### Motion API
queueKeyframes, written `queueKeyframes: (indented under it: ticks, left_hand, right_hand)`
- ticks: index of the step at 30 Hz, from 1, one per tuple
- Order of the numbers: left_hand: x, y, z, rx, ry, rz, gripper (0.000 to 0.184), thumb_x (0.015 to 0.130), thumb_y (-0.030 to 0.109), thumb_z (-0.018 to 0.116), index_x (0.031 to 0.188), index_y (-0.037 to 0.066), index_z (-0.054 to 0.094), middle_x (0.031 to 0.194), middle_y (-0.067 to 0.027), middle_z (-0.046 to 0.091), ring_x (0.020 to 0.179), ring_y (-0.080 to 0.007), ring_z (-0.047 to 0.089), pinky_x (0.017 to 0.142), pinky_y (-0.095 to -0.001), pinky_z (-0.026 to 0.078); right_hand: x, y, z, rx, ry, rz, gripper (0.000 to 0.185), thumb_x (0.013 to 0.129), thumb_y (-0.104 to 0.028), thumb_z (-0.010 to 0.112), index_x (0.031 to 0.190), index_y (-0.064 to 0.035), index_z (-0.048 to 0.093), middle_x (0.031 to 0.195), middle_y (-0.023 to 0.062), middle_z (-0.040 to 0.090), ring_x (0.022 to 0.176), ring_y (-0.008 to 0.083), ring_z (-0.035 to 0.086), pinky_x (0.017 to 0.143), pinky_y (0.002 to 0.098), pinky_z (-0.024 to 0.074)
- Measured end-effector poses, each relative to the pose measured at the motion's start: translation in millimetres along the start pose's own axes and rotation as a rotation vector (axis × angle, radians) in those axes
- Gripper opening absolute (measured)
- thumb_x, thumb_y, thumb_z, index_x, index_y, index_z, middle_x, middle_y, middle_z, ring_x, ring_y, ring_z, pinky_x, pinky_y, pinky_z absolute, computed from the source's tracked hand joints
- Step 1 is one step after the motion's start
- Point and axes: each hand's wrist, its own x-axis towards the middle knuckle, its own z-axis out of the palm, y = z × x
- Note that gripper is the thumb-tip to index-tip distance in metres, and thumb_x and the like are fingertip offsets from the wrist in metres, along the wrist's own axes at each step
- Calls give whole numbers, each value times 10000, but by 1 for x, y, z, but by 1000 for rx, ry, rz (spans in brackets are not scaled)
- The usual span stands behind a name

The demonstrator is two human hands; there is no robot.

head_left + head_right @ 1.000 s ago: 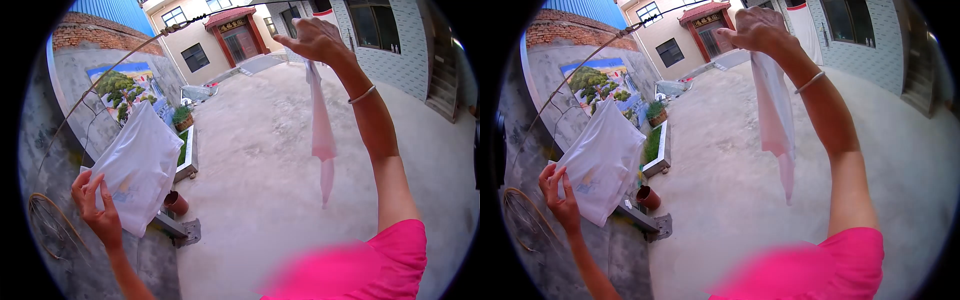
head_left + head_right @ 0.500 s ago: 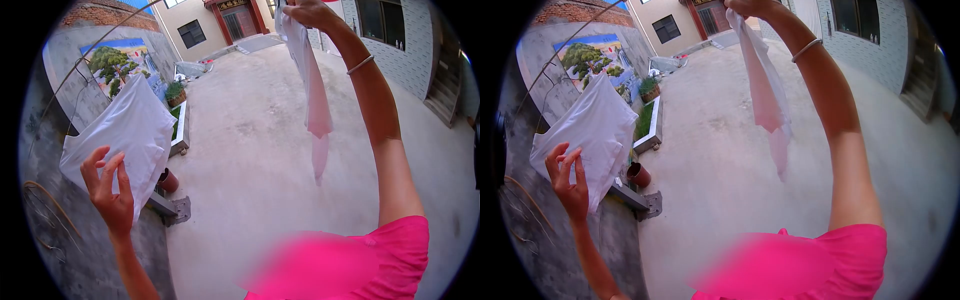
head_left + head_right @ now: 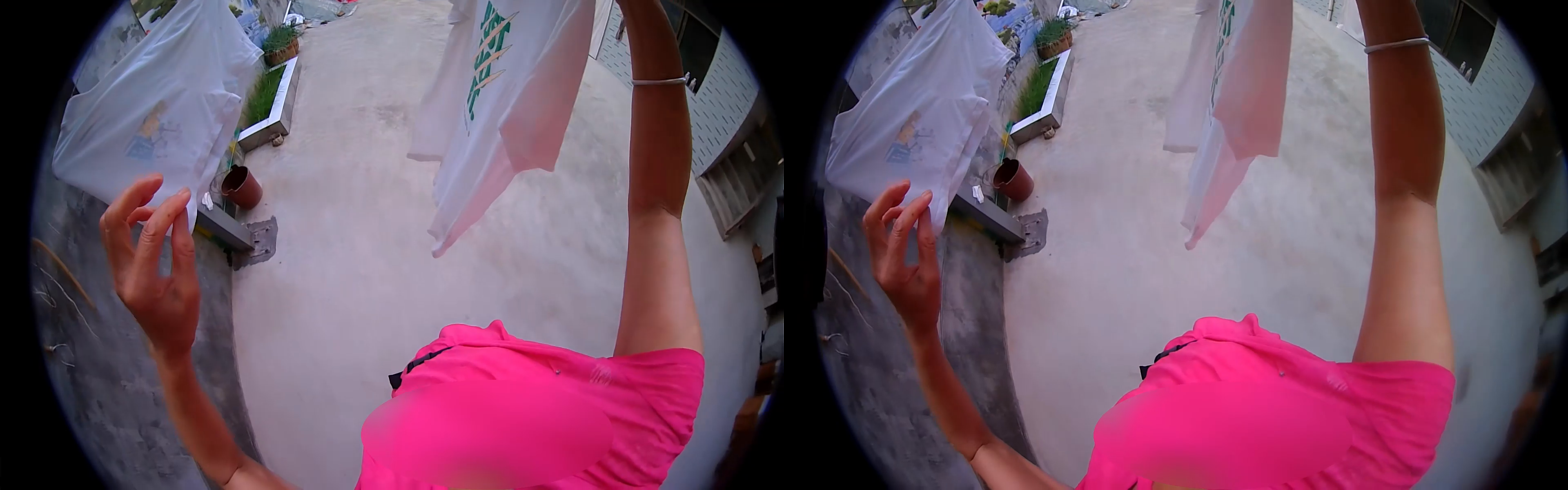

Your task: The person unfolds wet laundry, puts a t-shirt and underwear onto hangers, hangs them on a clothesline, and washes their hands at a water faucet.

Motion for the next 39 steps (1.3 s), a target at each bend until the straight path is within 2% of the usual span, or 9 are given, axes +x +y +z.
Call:
queueKeyframes:
  ticks: [9, 12, 15, 17, 20, 25, 28, 36, 39]
  left_hand:
    - [-136, 44, 56, -147, -183, -590, 174, 768, -61, 592, 922, 13, 623, 1013, -123, 561, 916, -274, 541, 780, -333, 457]
    - [-287, 129, 88, -89, -655, -1148, 198, 762, 7, 574, 957, 11, 607, 1105, -144, 505, 1024, -318, 492, 827, -397, 458]
    - [-373, 275, 78, -135, -1748, -1259, 277, 772, 62, 558, 1036, 25, 635, 1220, -187, 487, 1146, -345, 462, 860, -432, 473]
    - [-369, 370, 60, -386, -1832, -1575, 271, 764, 83, 557, 1007, 11, 652, 1157, -188, 564, 1099, -336, 530, 852, -430, 483]
    - [-356, 490, 45, -494, -1704, -1943, 259, 764, 127, 545, 955, -5, 658, 1035, -193, 631, 988, -336, 600, 823, -432, 494]
    - [-322, 638, 1, -198, -1091, -2328, 239, 779, 197, 536, 901, 39, 668, 955, -174, 653, 920, -345, 613, 801, -431, 496]
    - [-299, 666, 8, -42, -696, -2541, 214, 786, 223, 547, 870, 69, 668, 931, -150, 659, 922, -340, 610, 801, -432, 494]
    - [-293, 791, -8, 127, -323, -2806, 212, 821, 248, 533, 902, 108, 669, 968, -136, 660, 940, -333, 611, 821, -425, 492]
    - [-283, 840, -20, 240, -186, -2936, 207, 817, 246, 547, 901, 104, 672, 973, -139, 659, 950, -323, 613, 833, -416, 492]
  right_hand:
    - [-193, 153, -25, -325, -164, 417, 174, 875, -189, 539, 876, -33, 617, 781, 22, 592, 689, 134, 546, 626, 315, 464]
    - [-353, 282, -12, -413, -742, 723, 162, 871, -171, 528, 892, -32, 609, 796, 40, 595, 705, 157, 560, 638, 340, 481]
    - [-501, 348, 17, -380, -1450, 908, 153, 867, -153, 518, 907, -30, 601, 812, 58, 599, 722, 180, 574, 649, 365, 499]
    - [-551, 350, 53, -274, -1754, 1040, 149, 864, -141, 511, 917, -29, 595, 822, 70, 601, 733, 195, 583, 656, 382, 510]
    - [-562, 337, 114, -138, -1939, 1220, 147, 860, -123, 501, 933, -28, 587, 838, 87, 604, 750, 218, 597, 667, 407, 528]
    - [-525, 299, 229, -3, -1721, 1445, 153, 852, -93, 484, 958, -26, 573, 863, 117, 610, 778, 256, 620, 686, 449, 556]
    - [-480, 264, 312, 146, -1679, 1232, 162, 868, -63, 424, 965, 5, 535, 851, 105, 545, 752, 235, 601, 613, 459, 584]
    - [-515, 68, 386, 97, -2009, 782, 162, 873, -57, 400, 928, 8, 538, 810, 120, 563, 725, 264, 632, 590, 467, 599]
    - [-556, -15, 370, 119, -2227, 251, 190, 866, -65, 447, 987, 21, 566, 873, 147, 593, 766, 271, 655, 581, 477, 599]
